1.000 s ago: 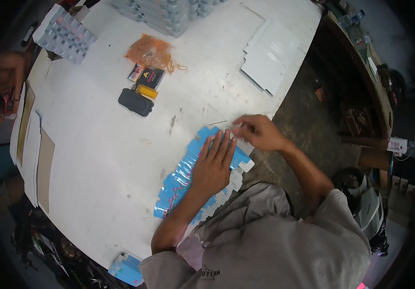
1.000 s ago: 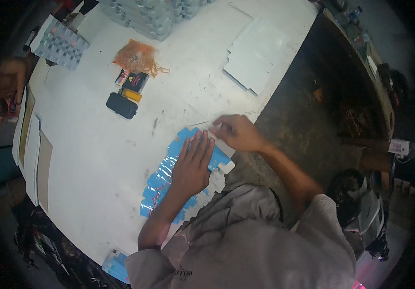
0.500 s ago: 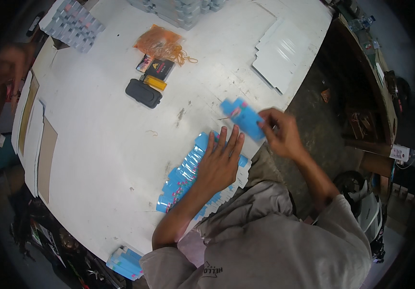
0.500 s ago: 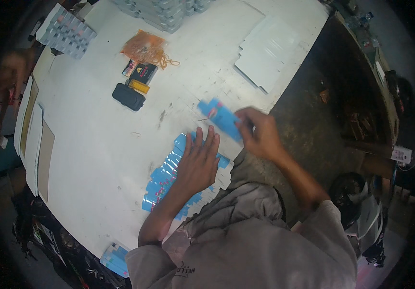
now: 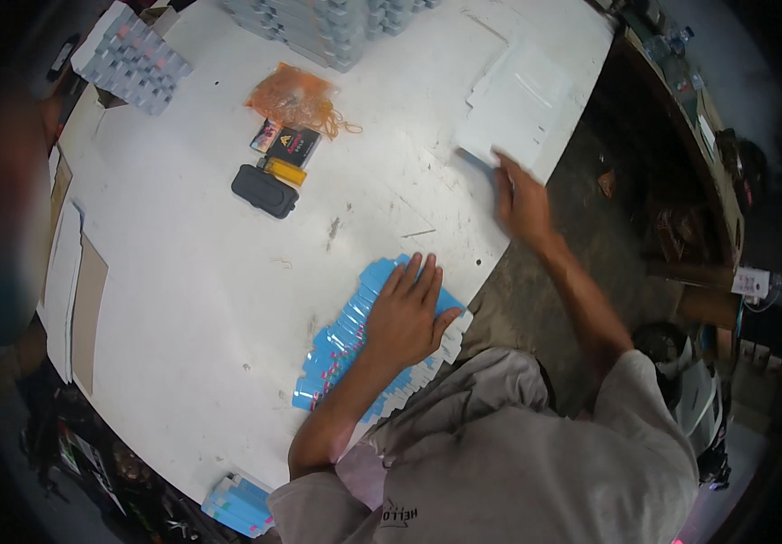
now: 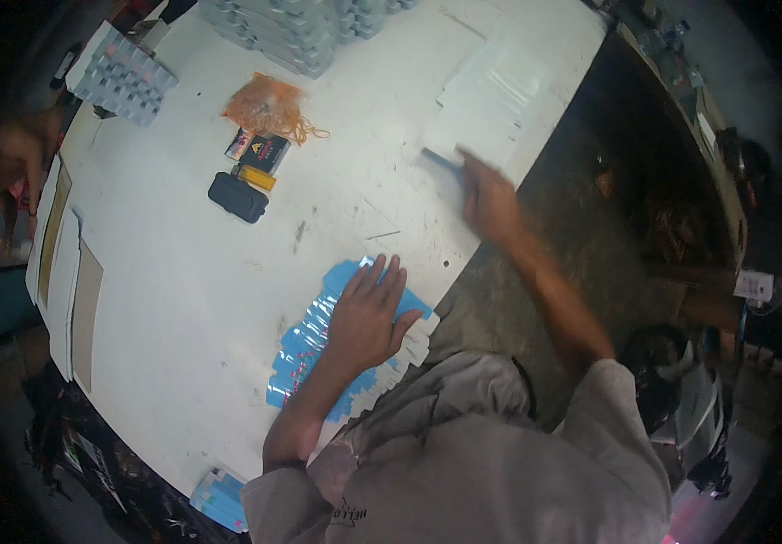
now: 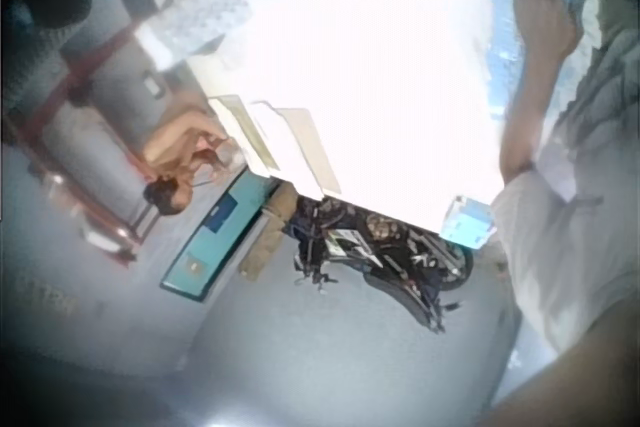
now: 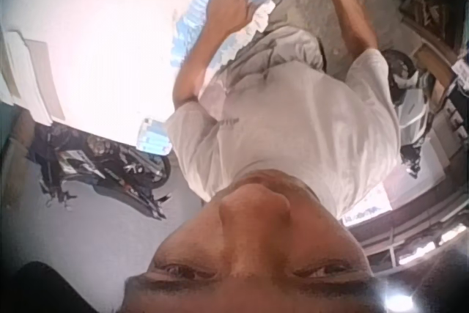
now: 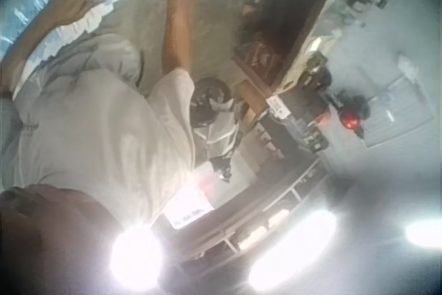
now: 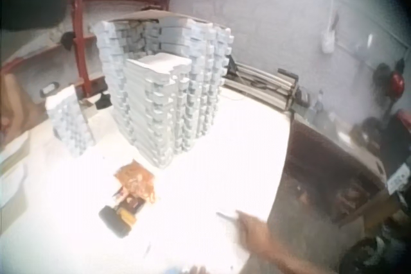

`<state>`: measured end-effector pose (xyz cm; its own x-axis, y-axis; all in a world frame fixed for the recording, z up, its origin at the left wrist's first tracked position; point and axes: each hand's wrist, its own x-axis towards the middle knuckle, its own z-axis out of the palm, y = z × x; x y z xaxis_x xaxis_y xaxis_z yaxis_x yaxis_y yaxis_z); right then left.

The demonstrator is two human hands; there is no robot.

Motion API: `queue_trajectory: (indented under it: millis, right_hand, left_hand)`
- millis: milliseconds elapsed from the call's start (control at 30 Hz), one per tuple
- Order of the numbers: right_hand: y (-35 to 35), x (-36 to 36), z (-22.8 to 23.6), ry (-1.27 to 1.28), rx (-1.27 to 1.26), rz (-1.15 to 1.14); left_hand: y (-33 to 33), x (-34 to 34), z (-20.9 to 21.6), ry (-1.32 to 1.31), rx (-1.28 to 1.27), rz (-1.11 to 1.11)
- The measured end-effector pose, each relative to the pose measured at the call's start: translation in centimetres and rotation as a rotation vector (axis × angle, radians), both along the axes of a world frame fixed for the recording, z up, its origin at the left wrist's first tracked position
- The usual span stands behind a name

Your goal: The person repeatedly inserts white paper inserts into blue plastic sleeves, aligns and stacks them, then bundles the stack with a rubber band. The person also moves a large white sheet aside to access materials.

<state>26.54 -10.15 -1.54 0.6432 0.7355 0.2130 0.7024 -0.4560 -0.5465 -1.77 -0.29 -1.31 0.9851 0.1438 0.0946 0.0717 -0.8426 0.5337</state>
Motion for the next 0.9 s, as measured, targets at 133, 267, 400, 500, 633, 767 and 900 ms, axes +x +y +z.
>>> queue_trajectory:
  millis: [133,267,400,500,633,767,900]
  right_hand:
    - [-1.5,-7.3,1.5,-0.029,-0.024,0.166]
    - [-1.1,-8.9,0.6,-0.250,0.030,0.231]
    - [-2.0,-11.5,4.5,0.707,-0.178,0.234]
    - [-1.5,-9.8,3.6,0.662,-0.449,0.410]
    - [0.8,-2.6,1.9,-0.330,-0.033,-0.072]
    - [-0.1,-0.4,0.6,-0.019,-0.015,-0.051]
    - [-1.3,-6.4,1.5,-0.125,0.000,0.247]
  left_hand:
    - [-0.3,0.1,-0.3,-0.064,0.009,0.044]
    - [-0.5,0.0,0.5,-0.006,0.078,0.084]
    - [-0.6,0.1,0.9,0.039,0.188,0.030]
    - [0.0,0.3,1.0,0.081,0.149,-0.014]
    - [0.4,0.2,1.5,0.057,-0.014,-0.018]
    - [0.4,0.4,0.9,0.037,-0.031,-0.018]
    - [0.0,0.4,-0.1,0.011,-0.007,-0.001]
